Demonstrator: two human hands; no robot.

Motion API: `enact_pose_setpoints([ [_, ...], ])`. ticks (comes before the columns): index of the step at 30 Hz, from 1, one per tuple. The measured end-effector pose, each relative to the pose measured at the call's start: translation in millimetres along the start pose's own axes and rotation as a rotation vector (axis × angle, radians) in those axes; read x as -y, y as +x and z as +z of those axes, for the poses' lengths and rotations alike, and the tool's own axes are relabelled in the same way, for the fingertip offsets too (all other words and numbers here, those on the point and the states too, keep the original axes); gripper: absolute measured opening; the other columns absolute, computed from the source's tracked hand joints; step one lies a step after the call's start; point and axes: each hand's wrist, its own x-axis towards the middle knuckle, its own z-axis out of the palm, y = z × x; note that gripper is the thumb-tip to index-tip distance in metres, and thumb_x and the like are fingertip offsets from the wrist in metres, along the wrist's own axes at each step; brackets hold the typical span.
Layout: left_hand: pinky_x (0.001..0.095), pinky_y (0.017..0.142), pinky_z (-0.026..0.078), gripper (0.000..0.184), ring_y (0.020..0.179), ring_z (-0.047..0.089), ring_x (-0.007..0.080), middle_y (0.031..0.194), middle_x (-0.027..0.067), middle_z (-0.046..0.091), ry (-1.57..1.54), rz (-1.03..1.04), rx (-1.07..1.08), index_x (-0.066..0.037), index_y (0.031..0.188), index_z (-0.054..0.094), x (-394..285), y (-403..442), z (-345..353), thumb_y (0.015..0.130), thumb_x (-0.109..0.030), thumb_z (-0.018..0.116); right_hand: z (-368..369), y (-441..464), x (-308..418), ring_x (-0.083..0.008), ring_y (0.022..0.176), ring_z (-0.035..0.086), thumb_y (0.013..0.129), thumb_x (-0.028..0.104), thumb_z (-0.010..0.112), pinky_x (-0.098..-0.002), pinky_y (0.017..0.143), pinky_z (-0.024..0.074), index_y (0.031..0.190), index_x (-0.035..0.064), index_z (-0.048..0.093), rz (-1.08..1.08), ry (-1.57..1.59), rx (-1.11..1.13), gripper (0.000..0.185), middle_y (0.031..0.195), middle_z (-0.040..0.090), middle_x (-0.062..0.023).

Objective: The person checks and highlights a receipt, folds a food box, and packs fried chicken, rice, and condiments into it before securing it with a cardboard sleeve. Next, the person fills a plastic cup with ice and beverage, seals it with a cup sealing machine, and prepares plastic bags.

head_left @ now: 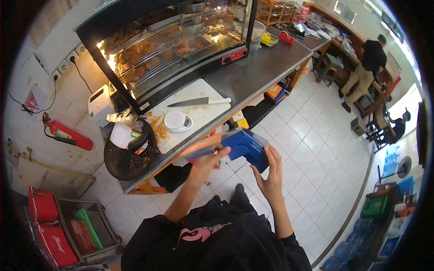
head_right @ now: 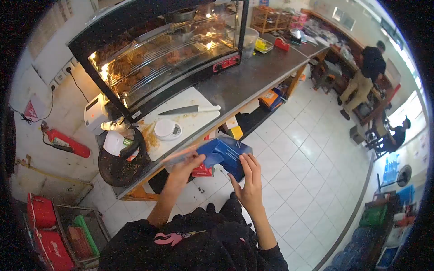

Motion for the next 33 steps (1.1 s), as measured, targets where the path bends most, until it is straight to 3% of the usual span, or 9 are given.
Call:
enact_pose_setpoints([
  [6, 0.0197, 0.063, 0.044, 0.023, 0.072, 0.054, 0.0064, 0.074, -0.0012, 0.054, 0.349, 0.463, -0.488, -0.001, 0.092, 0.059, 2, 69, 8, 0.075, -0.007, 0.073, 23, 82, -77, -0.0394, 0.114, 0.046, 0.067, 0.001, 0.074, -0.0433, 0.094, 0.0409, 0.123, -0.0009, 0.043, -0.134, 0.206, 0.093, 0.064, 0.121, 0.049, -0.0203],
  [9, 0.0206, 0.063, 0.046, 0.027, 0.075, 0.057, 0.0076, 0.081, 0.0001, 0.056, 0.466, 0.414, -0.489, -0.001, 0.096, 0.058, -20, 101, 4, 0.074, -0.005, 0.074, 35, 130, -110, -0.0394, 0.114, 0.047, 0.066, 0.002, 0.074, -0.0437, 0.094, 0.0405, 0.123, -0.0009, 0.043, -0.206, 0.321, 0.168, 0.065, 0.121, 0.049, -0.0213],
  [12, 0.022, 0.061, 0.043, 0.022, 0.065, 0.051, 0.0066, 0.072, 0.001, 0.057, -0.085, 0.332, -0.592, -0.003, 0.078, 0.057, -36, 151, 32, 0.077, -0.019, 0.073, 52, 175, -140, -0.0395, 0.116, 0.045, 0.066, 0.004, 0.076, -0.0442, 0.094, 0.0401, 0.123, 0.0003, 0.044, -0.228, 0.42, 0.201, 0.066, 0.123, 0.048, -0.0214],
  [13, 0.0222, 0.062, 0.043, 0.023, 0.068, 0.051, 0.0067, 0.074, 0.0013, 0.057, 0.038, 0.114, -0.609, -0.003, 0.082, 0.056, -50, 165, 43, 0.078, -0.02, 0.072, 58, 184, -151, -0.0394, 0.116, 0.045, 0.065, 0.004, 0.076, -0.044, 0.094, 0.0403, 0.124, 0.0011, 0.044, -0.202, 0.419, 0.229, 0.067, 0.124, 0.046, -0.021],
  [14, 0.0225, 0.064, 0.044, 0.025, 0.071, 0.052, 0.0067, 0.076, 0.0016, 0.057, 0.154, -0.112, -0.618, -0.003, 0.086, 0.055, -58, 180, 54, 0.079, -0.021, 0.071, 63, 191, -162, -0.0392, 0.117, 0.044, 0.065, 0.004, 0.076, -0.0438, 0.094, 0.0406, 0.125, 0.0019, 0.044, -0.171, 0.416, 0.259, 0.068, 0.126, 0.045, -0.0207],
  [18, 0.0247, 0.076, 0.046, 0.026, 0.083, 0.056, 0.0103, 0.089, 0.0038, 0.056, -0.19, 0.163, -0.625, -0.006, 0.096, 0.053, -44, 249, 102, 0.084, -0.026, 0.065, 80, 212, -212, -0.0348, 0.111, 0.048, 0.063, 0.005, 0.079, -0.0406, 0.091, 0.0438, 0.12, 0.0089, 0.052, 0.0, 0.374, 0.205, 0.063, 0.123, 0.042, -0.0193],
  [22, 0.0278, 0.08, 0.05, 0.025, 0.091, 0.057, 0.0137, 0.095, 0.0039, 0.056, -0.572, 0.095, -0.583, -0.003, 0.1, 0.052, -23, 300, 119, 0.084, -0.016, 0.065, 89, 230, -255, -0.0346, 0.105, 0.05, 0.064, 0.008, 0.079, -0.039, 0.082, 0.0449, 0.116, 0.0138, 0.057, 0.065, 0.368, 0.215, 0.057, 0.121, 0.044, -0.0199],
  [30, 0.0284, 0.088, 0.044, 0.031, 0.097, 0.056, 0.0131, 0.101, 0.0042, 0.059, -0.233, 0.188, -0.487, -0.001, 0.109, 0.051, -8, 329, 136, 0.084, -0.013, 0.065, 113, 258, -302, -0.0237, 0.09, 0.056, 0.079, 0.002, 0.065, -0.0317, 0.074, 0.0449, 0.097, 0.0017, 0.054, 0.052, 0.445, 0.321, 0.021, 0.104, 0.054, -0.0157],
  [33, 0.0297, 0.096, 0.041, 0.036, 0.108, 0.052, 0.0146, 0.114, 0.0086, 0.055, -0.182, 0.231, -0.385, 0.001, 0.121, 0.048, -4, 310, 145, 0.087, -0.007, 0.058, 122, 259, -317, -0.0244, 0.082, 0.059, 0.09, 0.012, 0.053, -0.0309, 0.068, 0.0461, 0.093, 0.0003, 0.048, 0.367, 0.586, 0.548, 0.013, 0.097, 0.058, -0.0178],
])
